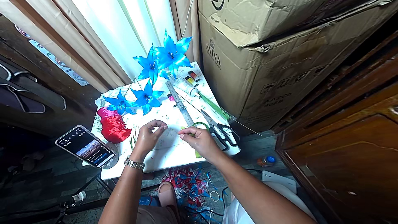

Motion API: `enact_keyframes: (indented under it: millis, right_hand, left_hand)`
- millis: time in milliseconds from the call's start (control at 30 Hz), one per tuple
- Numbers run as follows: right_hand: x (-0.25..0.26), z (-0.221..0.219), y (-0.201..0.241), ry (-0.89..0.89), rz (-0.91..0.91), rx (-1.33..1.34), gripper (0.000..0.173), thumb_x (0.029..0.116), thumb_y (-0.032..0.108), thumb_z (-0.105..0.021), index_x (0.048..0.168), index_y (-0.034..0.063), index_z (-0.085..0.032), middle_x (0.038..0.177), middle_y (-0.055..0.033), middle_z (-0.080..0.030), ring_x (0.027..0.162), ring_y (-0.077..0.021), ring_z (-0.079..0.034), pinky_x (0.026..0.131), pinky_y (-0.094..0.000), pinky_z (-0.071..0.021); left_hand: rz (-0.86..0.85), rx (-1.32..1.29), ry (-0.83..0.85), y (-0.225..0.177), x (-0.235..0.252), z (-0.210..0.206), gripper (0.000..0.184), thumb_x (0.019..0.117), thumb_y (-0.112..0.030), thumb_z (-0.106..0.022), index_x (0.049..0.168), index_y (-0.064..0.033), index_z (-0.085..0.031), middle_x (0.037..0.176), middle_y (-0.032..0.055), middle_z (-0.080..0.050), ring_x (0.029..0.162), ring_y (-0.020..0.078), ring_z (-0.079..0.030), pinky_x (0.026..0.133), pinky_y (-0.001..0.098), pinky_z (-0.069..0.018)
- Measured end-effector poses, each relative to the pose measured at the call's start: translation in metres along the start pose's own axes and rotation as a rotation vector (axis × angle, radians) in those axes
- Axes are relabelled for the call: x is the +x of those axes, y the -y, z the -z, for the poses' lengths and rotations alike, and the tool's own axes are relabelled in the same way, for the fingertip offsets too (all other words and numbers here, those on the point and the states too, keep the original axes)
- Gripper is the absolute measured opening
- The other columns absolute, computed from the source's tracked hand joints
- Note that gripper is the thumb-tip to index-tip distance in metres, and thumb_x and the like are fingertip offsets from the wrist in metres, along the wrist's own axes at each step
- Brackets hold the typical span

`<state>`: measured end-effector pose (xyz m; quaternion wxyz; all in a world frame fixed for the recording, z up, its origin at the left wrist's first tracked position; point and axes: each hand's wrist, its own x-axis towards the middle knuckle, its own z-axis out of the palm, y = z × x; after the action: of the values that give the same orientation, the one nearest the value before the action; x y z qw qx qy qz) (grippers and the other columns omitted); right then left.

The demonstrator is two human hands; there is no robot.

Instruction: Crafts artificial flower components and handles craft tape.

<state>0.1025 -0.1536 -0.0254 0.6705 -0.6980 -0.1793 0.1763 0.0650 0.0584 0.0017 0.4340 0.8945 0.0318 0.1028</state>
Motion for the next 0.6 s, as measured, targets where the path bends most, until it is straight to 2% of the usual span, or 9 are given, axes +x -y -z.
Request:
enact_keyframes:
  millis: [67,167,333,400,433,533,600]
  right_hand:
    - [0.000,-0.002,-0.001,-0.028,-0.010,0.092,0.012,0.0989,0.013,-0.068,0.105,0.0044,-0.074,0.089,0.0007,-0.065,0.062,-0.0008,-0.049,0.057,-0.0172,-0.0424]
    - [0.002,-0.004,-0.003,-0.062,-0.028,0.199,0.009,0.0971,0.010,-0.070,0.101,0.0034,-0.074,0.077,0.0023,-0.064,0.056,0.0001,-0.046,0.052,-0.0162,-0.0386]
    - [0.002,-0.001,-0.006,-0.076,0.003,0.152,0.005,0.0959,0.007,-0.070,0.093,0.0040,-0.073,0.072,0.0036,-0.062,0.055,-0.0002,-0.048,0.054,-0.0161,-0.0407]
    - [0.001,0.000,-0.006,-0.098,0.051,0.087,0.007,0.0960,0.007,-0.069,0.090,0.0048,-0.072,0.075,0.0036,-0.062,0.057,0.0001,-0.048,0.055,-0.0166,-0.0417]
    - [0.001,0.002,-0.005,-0.103,0.069,0.049,0.007,0.0962,0.008,-0.069,0.090,0.0052,-0.072,0.079,0.0030,-0.063,0.060,-0.0002,-0.050,0.057,-0.0171,-0.0434]
    - [-0.001,0.007,0.001,-0.096,0.074,-0.047,0.009,0.0977,0.011,-0.068,0.092,0.0054,-0.072,0.085,0.0007,-0.066,0.067,-0.0023,-0.055,0.063,-0.0198,-0.0465]
    - [-0.002,0.008,0.003,-0.086,0.077,-0.080,0.009,0.0976,0.011,-0.068,0.092,0.0049,-0.073,0.087,-0.0006,-0.066,0.069,-0.0030,-0.056,0.064,-0.0202,-0.0475]
  left_hand:
    - [-0.002,-0.084,0.034,-0.002,-0.009,-0.007,0.004,0.0962,-0.012,-0.069,0.096,-0.0094,-0.072,0.094,-0.0031,-0.070,0.090,0.0063,-0.064,0.083,0.0317,-0.0514]
    - [-0.010,-0.170,0.077,-0.005,-0.020,-0.017,0.003,0.0948,-0.013,-0.070,0.095,-0.0105,-0.072,0.092,-0.0051,-0.071,0.091,0.0046,-0.065,0.085,0.0289,-0.0525]
    - [0.032,-0.232,0.144,-0.002,-0.028,-0.028,0.005,0.0948,-0.013,-0.069,0.095,-0.0086,-0.072,0.090,-0.0045,-0.071,0.088,0.0034,-0.066,0.084,0.0261,-0.0535]
    - [0.052,-0.142,0.168,0.003,-0.026,-0.024,0.008,0.0950,-0.014,-0.069,0.095,-0.0078,-0.072,0.093,-0.0036,-0.071,0.091,0.0042,-0.065,0.086,0.0281,-0.0523]
    - [0.043,-0.048,0.154,0.005,-0.023,-0.020,0.009,0.0958,-0.014,-0.069,0.097,-0.0067,-0.073,0.096,-0.0010,-0.071,0.095,0.0072,-0.065,0.088,0.0322,-0.0512]
    - [-0.024,0.244,0.022,0.026,-0.005,-0.010,0.011,0.0953,-0.009,-0.070,0.102,-0.0019,-0.076,0.111,0.0155,-0.070,0.112,0.0338,-0.062,0.098,0.0589,-0.0449]
    - [-0.048,0.386,-0.026,0.034,0.008,-0.006,0.013,0.0938,-0.010,-0.073,0.104,-0.0045,-0.077,0.114,0.0192,-0.067,0.115,0.0413,-0.058,0.098,0.0633,-0.0416]
